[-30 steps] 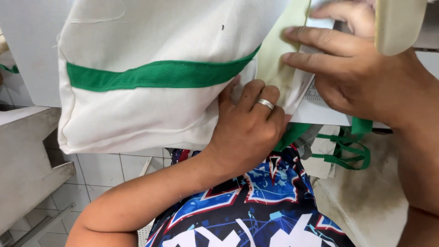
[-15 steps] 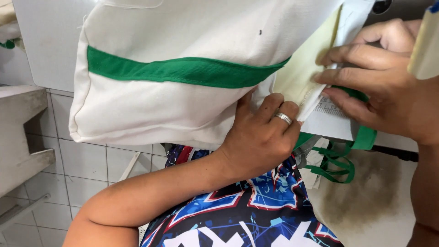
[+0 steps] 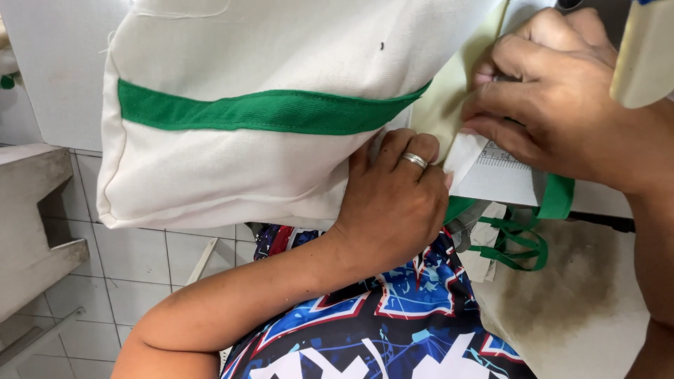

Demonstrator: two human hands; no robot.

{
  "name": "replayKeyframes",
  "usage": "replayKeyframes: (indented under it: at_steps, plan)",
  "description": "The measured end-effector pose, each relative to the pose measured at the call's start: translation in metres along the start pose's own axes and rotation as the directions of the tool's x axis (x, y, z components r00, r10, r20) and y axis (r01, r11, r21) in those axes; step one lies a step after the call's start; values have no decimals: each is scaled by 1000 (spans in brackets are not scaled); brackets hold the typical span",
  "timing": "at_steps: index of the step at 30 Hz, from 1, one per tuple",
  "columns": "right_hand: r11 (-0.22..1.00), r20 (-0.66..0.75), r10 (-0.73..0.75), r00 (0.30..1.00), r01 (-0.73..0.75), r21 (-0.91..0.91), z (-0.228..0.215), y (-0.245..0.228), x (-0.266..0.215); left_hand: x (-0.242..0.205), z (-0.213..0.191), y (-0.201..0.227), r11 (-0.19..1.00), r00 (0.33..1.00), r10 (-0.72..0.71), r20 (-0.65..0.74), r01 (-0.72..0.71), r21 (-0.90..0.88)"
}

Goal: Trimming excess threads and fabric from a canvas tote bag using scissors at a sewing station

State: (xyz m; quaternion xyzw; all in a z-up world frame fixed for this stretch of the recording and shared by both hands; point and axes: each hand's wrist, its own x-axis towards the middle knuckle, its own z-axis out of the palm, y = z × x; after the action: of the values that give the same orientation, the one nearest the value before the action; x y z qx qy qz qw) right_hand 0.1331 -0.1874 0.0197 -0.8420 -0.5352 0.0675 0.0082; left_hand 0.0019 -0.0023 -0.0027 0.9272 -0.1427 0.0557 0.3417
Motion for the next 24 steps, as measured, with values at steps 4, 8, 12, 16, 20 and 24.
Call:
replayKeyframes:
  at_steps: [4,8,12,16,20,24]
  plan:
    - [999,-20,7,1000,-8,-36,1,-2,-3,5,1,0,993,990,106,-95,-100,60]
    - [998,-96,29,995,-23,66,7,-5,-7,8,-2,4,980,989,144,-44,-136,146]
    - [974,-194,117,974,-74,216,13,-9,-15,18,-10,1,952,982,184,-29,-171,255]
    - [974,-259,141,956,-86,212,16,-19,-20,41,-31,-15,762,883,405,235,-469,446]
    - [981,-363,146,920,-88,171,22,-32,-28,57,-27,-31,792,781,537,318,-597,127]
    - [974,-399,197,896,-133,181,24,-45,-31,57,-9,-57,848,771,529,356,-492,-196]
